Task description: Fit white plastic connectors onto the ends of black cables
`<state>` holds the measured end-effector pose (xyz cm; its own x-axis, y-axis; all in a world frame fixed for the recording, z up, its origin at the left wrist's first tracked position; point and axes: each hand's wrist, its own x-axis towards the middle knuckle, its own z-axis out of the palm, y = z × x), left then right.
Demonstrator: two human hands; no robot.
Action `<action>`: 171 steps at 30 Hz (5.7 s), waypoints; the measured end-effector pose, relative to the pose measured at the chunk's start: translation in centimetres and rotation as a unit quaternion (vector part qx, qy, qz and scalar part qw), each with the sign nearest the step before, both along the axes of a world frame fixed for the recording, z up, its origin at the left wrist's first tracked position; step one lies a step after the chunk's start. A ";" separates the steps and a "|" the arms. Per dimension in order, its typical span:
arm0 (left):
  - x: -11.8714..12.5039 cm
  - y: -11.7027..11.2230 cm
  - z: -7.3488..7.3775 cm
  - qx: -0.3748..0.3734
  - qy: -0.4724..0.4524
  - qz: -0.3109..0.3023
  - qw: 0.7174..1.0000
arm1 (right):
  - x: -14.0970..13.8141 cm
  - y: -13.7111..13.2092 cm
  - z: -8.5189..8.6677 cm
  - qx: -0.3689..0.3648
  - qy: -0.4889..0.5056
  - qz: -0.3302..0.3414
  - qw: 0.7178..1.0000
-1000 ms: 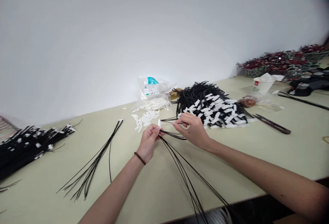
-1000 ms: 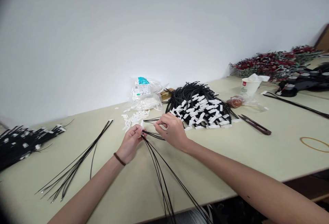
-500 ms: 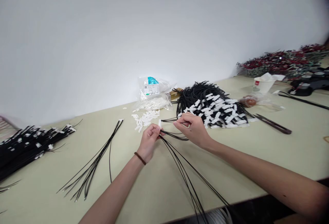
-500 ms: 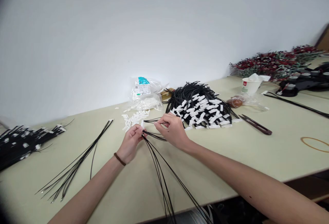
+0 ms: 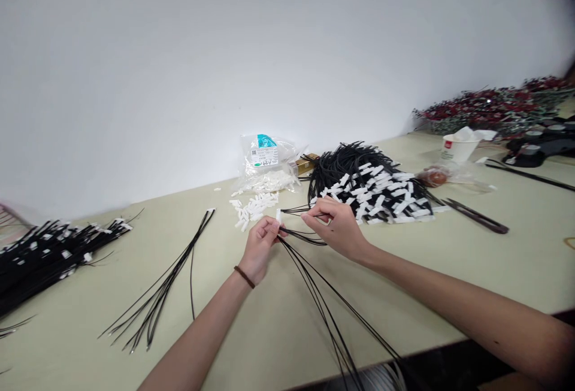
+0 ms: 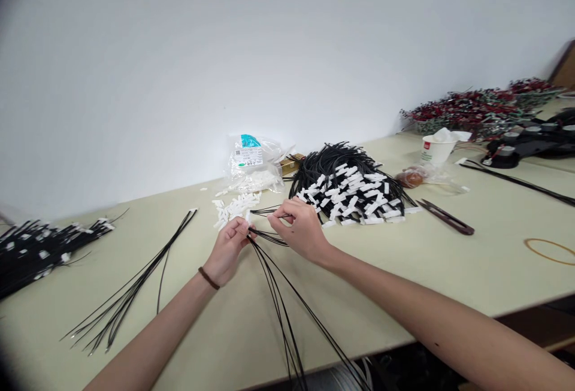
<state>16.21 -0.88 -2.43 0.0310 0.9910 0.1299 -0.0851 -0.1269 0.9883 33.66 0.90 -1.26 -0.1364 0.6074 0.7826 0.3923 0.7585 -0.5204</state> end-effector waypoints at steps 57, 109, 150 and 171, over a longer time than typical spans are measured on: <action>0.1 -0.2 0.1 -0.057 -0.046 -0.047 0.996 | 0.2 0.0 -0.4 0.158 -0.180 0.018 0.971; 0.5 -0.4 0.8 -0.061 -0.161 -0.068 0.983 | -1.0 -1.1 0.0 -0.057 0.032 0.231 0.971; 0.4 -0.5 0.8 -0.051 -0.168 -0.071 0.982 | 1.3 -0.2 1.1 0.270 -0.188 -0.051 0.943; 0.3 -0.4 0.9 -0.052 -0.182 -0.058 0.980 | 1.7 0.2 1.2 0.302 -0.233 -0.046 0.923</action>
